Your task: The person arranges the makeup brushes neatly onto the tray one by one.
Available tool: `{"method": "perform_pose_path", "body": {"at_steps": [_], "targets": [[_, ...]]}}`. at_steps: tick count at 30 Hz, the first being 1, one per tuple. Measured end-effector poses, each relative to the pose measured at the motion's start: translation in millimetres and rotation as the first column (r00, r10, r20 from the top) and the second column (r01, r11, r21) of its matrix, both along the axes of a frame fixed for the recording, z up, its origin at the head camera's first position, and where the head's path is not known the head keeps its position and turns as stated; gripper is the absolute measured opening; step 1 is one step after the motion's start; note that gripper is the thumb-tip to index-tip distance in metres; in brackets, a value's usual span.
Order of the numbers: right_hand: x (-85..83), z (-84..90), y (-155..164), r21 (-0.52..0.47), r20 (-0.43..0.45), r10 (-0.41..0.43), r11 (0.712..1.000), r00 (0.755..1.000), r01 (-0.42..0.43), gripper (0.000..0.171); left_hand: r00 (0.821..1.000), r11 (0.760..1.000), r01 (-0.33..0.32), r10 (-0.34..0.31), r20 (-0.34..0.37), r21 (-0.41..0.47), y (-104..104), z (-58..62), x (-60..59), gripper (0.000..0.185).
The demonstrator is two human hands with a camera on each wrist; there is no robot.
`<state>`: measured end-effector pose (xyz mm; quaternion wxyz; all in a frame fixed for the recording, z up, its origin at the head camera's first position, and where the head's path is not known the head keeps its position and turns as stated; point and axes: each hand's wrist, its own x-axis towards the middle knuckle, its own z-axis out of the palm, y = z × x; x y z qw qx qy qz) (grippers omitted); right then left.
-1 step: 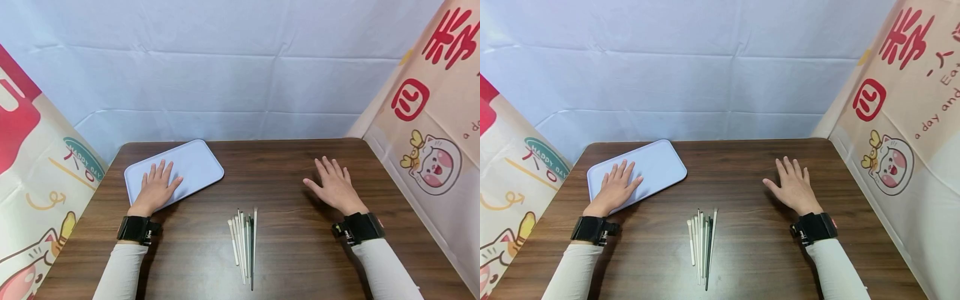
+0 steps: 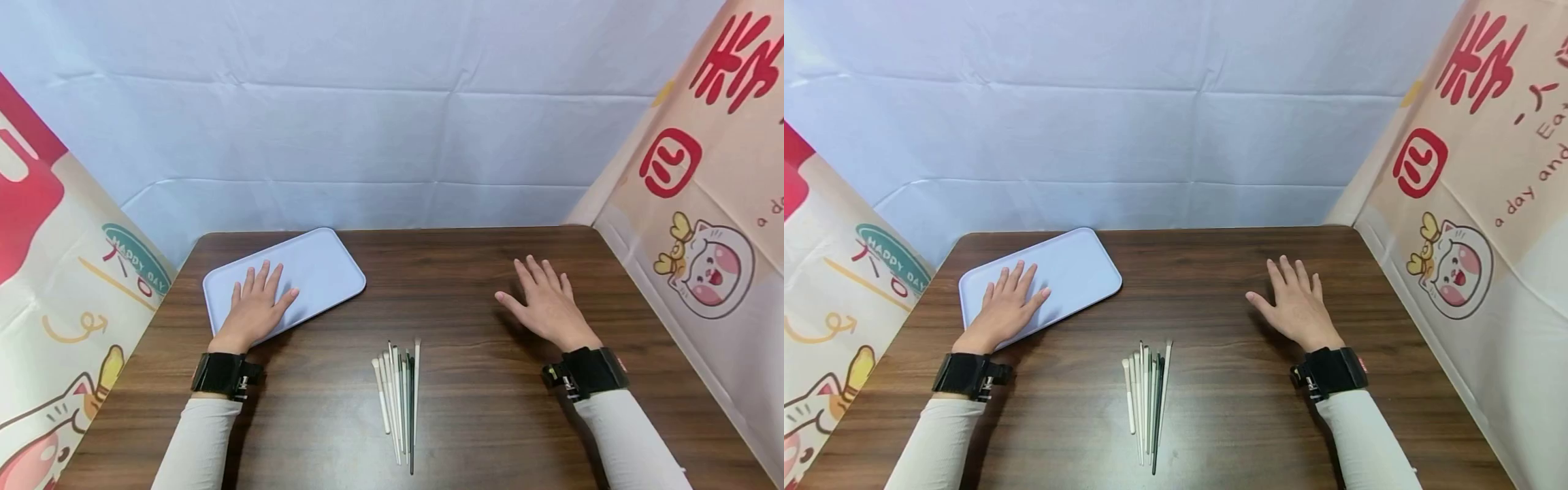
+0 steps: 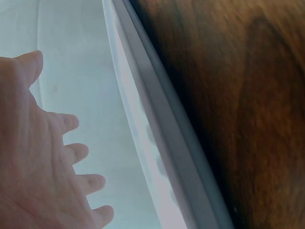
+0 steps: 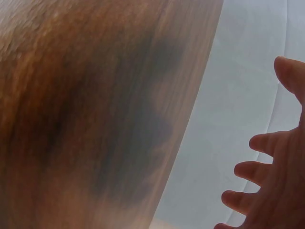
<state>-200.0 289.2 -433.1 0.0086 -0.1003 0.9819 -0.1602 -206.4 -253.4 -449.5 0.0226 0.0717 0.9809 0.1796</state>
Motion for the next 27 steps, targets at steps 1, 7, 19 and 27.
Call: {"method": "perform_pose_path", "body": {"at_steps": [1, 7, 19, 27], "targets": [[0.0, -0.2, -0.1, 0.001, 0.0, 0.001, 1.0, 1.0, -0.001, 0.092, 1.0, 1.0, 0.0, 0.0, 0.001, 0.002, 0.1, -0.3, 0.0, 0.082], [-0.3, 0.0, -1.9, 0.007, -0.013, 0.006, 1.0, 1.0, -0.005, 0.091, 1.0, 1.0, 0.002, -0.002, 0.005, 0.015, -0.6, -1.4, -0.7, 0.081], [-0.5, -2.3, -4.2, 0.007, -0.013, 0.001, 1.0, 1.0, -0.001, 0.091, 0.996, 0.998, -0.065, 0.065, -0.059, -0.007, -7.3, -7.6, 1.3, 0.076], [-7.7, -0.7, -12.4, 0.004, -0.009, 0.014, 1.0, 1.0, -0.014, 0.091, 0.967, 0.976, -0.216, 0.211, -0.146, -0.02, -18.6, -0.2, 3.9, 0.064]]}}
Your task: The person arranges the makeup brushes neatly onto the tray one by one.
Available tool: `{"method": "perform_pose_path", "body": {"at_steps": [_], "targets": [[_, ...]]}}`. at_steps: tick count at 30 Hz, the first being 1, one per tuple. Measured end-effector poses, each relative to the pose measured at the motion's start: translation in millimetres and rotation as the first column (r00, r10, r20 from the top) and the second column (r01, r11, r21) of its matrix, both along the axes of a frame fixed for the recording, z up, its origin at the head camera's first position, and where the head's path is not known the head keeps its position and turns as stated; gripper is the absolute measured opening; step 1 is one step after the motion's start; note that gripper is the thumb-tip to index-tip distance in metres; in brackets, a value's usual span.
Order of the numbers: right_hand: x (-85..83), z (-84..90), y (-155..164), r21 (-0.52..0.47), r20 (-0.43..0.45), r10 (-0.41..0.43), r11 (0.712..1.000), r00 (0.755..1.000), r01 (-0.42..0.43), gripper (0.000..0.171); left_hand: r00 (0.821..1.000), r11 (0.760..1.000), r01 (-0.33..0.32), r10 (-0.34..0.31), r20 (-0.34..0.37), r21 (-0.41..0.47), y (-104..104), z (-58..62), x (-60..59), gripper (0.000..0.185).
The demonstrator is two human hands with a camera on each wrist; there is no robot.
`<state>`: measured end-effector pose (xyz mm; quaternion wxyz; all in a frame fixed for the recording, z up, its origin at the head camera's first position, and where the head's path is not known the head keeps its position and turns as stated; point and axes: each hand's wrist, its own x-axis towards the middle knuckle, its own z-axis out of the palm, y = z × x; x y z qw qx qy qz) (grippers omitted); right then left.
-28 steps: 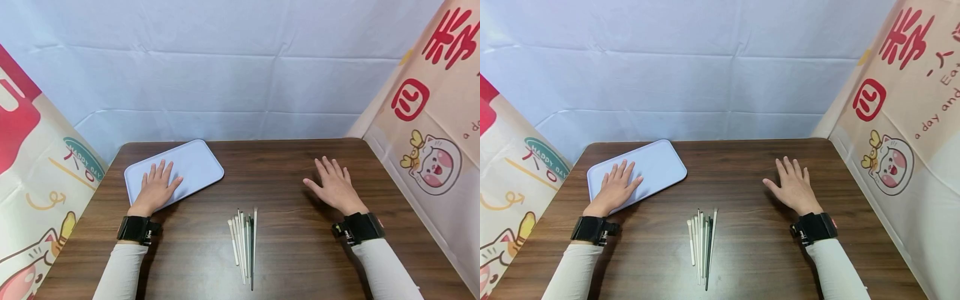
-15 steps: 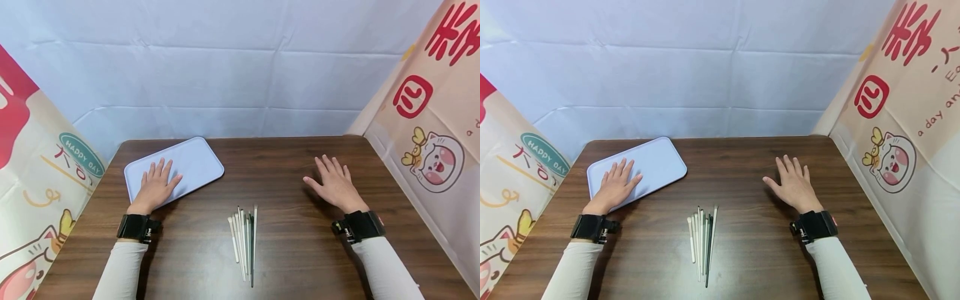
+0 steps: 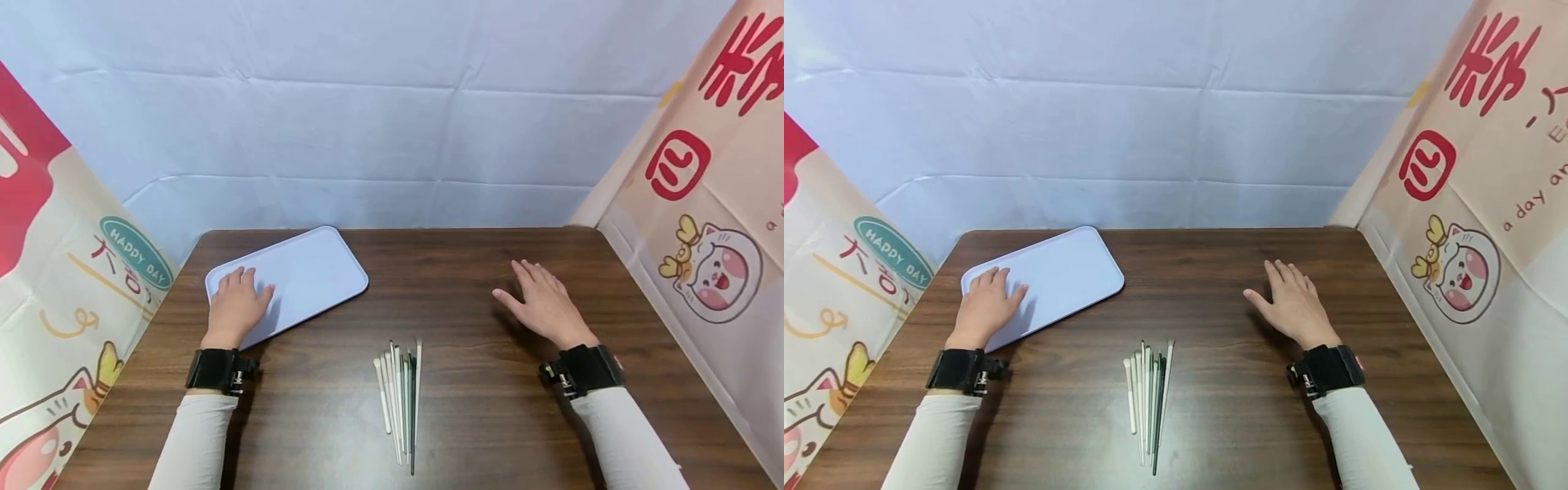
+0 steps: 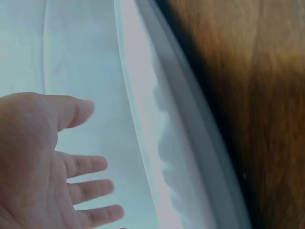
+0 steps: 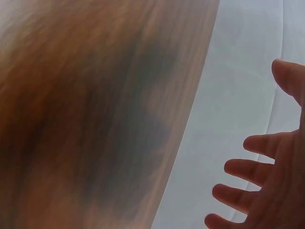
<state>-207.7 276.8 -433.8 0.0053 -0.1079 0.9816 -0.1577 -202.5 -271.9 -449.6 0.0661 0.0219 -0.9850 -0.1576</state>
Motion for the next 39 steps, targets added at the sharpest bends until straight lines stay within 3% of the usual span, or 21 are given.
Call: {"method": "perform_pose_path", "body": {"at_steps": [8, 16, 25, 39], "targets": [[-15.2, 2.3, -22.1, -0.007, 0.022, 0.056, 0.998, 0.998, -0.055, 0.086, 0.992, 0.996, -0.088, 0.089, 0.093, -0.015, -16.1, 1.7, 2.2, 0.062], [-42.5, 10.9, -71.0, 0.005, 0.063, 0.126, 0.992, 0.99, -0.127, 0.074, 0.962, 0.979, -0.201, 0.193, 0.193, 0.02, -35.4, -1.9, 4.4, 0.068], [-70.8, 13.1, -124.6, 0.006, 0.154, 0.217, 0.975, 0.964, -0.221, 0.069, 0.921, 0.968, -0.249, 0.23, 0.313, 0.021, -52.6, -2.9, 10.5, 0.072], [-112.2, 8.5, -180.8, 0.05, 0.196, 0.312, 0.944, 0.93, -0.327, 0.057, 0.868, 0.956, -0.293, 0.258, 0.424, 0.019, -55.9, -6.4, 7.2, 0.05]]}}
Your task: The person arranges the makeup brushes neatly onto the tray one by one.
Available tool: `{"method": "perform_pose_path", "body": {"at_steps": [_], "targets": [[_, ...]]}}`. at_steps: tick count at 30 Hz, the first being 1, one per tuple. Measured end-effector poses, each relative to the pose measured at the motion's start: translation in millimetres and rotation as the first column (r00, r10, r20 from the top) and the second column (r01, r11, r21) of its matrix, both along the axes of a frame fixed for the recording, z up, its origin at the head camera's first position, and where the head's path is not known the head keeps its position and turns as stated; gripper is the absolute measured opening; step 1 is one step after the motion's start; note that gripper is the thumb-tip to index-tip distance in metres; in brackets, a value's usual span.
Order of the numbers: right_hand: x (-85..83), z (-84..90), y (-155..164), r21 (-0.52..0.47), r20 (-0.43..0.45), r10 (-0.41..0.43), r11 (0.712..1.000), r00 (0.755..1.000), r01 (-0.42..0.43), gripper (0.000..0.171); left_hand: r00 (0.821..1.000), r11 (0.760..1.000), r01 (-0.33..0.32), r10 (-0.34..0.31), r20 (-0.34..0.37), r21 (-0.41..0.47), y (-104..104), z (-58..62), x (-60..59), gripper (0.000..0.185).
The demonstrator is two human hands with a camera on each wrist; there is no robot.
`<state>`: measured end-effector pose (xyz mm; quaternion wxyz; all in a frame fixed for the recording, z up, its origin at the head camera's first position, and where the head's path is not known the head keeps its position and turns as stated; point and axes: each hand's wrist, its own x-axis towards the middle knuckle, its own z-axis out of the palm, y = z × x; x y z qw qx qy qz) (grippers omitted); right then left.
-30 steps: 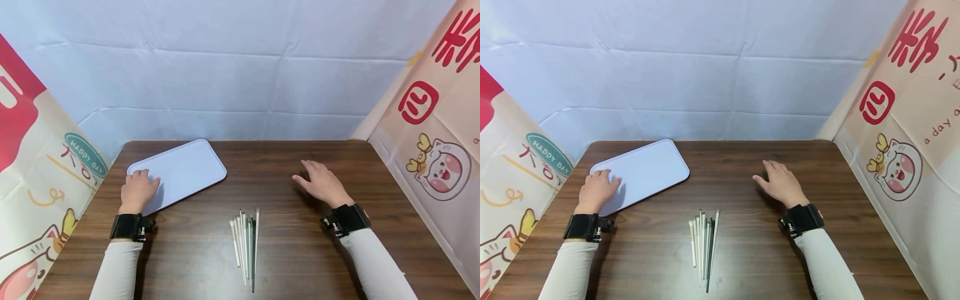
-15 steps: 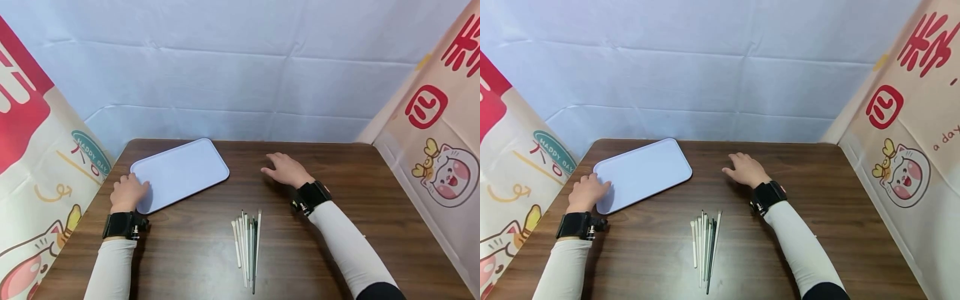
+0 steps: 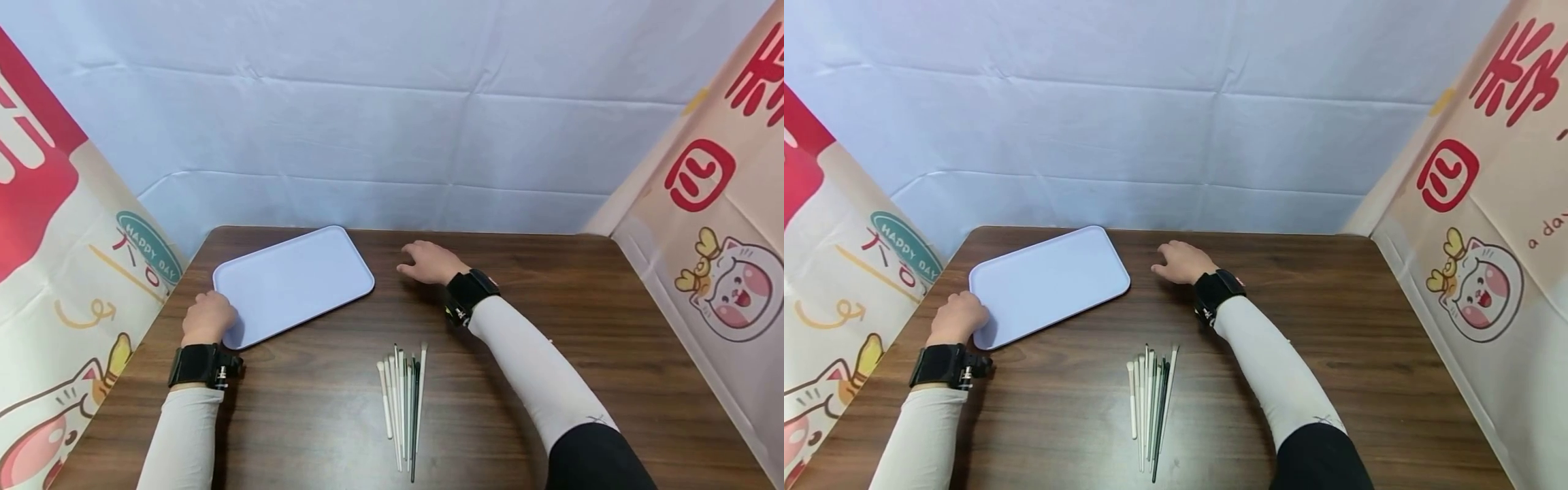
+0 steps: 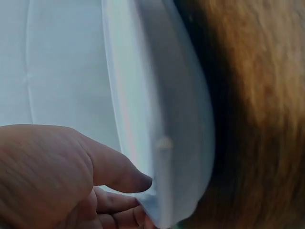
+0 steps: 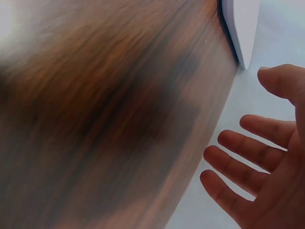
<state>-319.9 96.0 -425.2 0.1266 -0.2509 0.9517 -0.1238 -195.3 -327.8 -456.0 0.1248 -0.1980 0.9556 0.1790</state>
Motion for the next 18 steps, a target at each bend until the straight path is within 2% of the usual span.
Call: {"method": "perform_pose_path", "body": {"at_steps": [8, 14, 18], "targets": [[-16.2, -0.4, -38.2, 0.05, 0.02, 0.057, 0.997, 0.998, -0.057, 0.05, 0.999, 0.999, -0.035, 0.035, 0.041, 0.011, -0.1, -2.5, -5.4, 0.051], [-21.8, -5.3, -66.8, 0.081, 0.033, 0.111, 0.99, 0.993, -0.114, 0.03, 0.999, 0.999, -0.028, 0.028, 0.032, 0.028, -1.8, -2.3, -4.3, 0.051], [-26.0, -12.3, -75.7, 0.119, 0.061, 0.111, 0.986, 0.992, -0.118, 0.03, 0.999, 0.999, -0.013, 0.012, 0.031, 0.039, -0.6, -2.9, -3.6, 0.05]]}}
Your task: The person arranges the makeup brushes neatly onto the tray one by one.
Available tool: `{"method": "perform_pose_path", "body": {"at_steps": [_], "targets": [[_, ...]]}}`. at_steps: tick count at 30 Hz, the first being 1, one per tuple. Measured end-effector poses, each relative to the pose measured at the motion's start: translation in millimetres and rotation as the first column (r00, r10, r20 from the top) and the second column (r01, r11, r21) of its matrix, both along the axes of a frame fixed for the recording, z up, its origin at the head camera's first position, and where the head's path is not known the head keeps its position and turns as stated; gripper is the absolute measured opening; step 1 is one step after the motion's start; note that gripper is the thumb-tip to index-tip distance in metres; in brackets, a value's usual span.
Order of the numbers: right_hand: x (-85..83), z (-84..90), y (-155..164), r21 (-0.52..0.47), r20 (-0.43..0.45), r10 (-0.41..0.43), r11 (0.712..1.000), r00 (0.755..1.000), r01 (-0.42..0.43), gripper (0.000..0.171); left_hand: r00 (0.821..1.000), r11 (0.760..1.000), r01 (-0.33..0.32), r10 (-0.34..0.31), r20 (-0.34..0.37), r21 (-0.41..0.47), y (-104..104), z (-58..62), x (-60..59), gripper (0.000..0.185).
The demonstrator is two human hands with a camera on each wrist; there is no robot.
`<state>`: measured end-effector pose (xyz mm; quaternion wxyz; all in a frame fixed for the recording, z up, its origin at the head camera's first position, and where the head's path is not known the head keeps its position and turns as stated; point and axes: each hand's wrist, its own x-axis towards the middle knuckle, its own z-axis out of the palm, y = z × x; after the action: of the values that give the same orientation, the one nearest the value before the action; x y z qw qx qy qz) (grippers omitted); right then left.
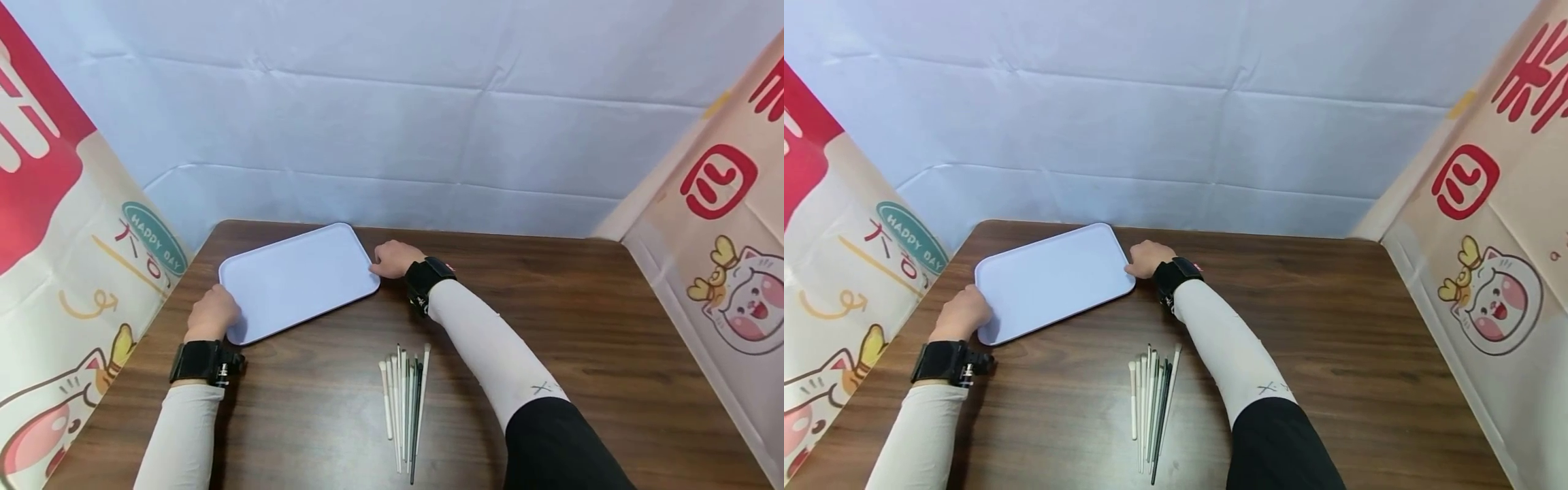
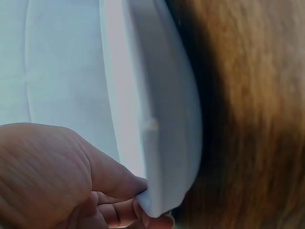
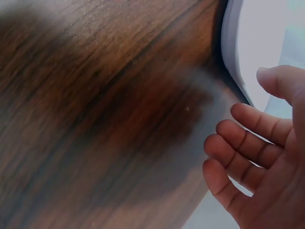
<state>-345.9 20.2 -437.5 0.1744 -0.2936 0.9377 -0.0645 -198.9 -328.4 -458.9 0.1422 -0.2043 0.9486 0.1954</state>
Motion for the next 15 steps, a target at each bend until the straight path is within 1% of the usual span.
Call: {"method": "perform_pose_path", "body": {"at_steps": [5, 10, 15], "targets": [[-6.9, -10.6, 0.3, 0.053, 0.026, 0.013, 0.998, 1.0, -0.014, 0.028, 1.0, 1.0, 0.028, -0.028, -0.014, -0.001, 6.4, 1.1, 0.7, 0.047], [-11.4, -16.5, 7.1, 0.072, 0.037, 0.036, 0.997, 0.999, -0.039, 0.027, 0.999, 0.999, 0.035, -0.035, -0.026, 0.003, 17.0, 2.6, -2.0, 0.044], [-11.8, -20.4, 12.3, 0.091, 0.054, 0.009, 0.996, 0.999, -0.014, 0.026, 0.998, 0.999, 0.051, -0.05, -0.025, 0.01, 25.3, 3.6, -3.7, 0.044]]}}
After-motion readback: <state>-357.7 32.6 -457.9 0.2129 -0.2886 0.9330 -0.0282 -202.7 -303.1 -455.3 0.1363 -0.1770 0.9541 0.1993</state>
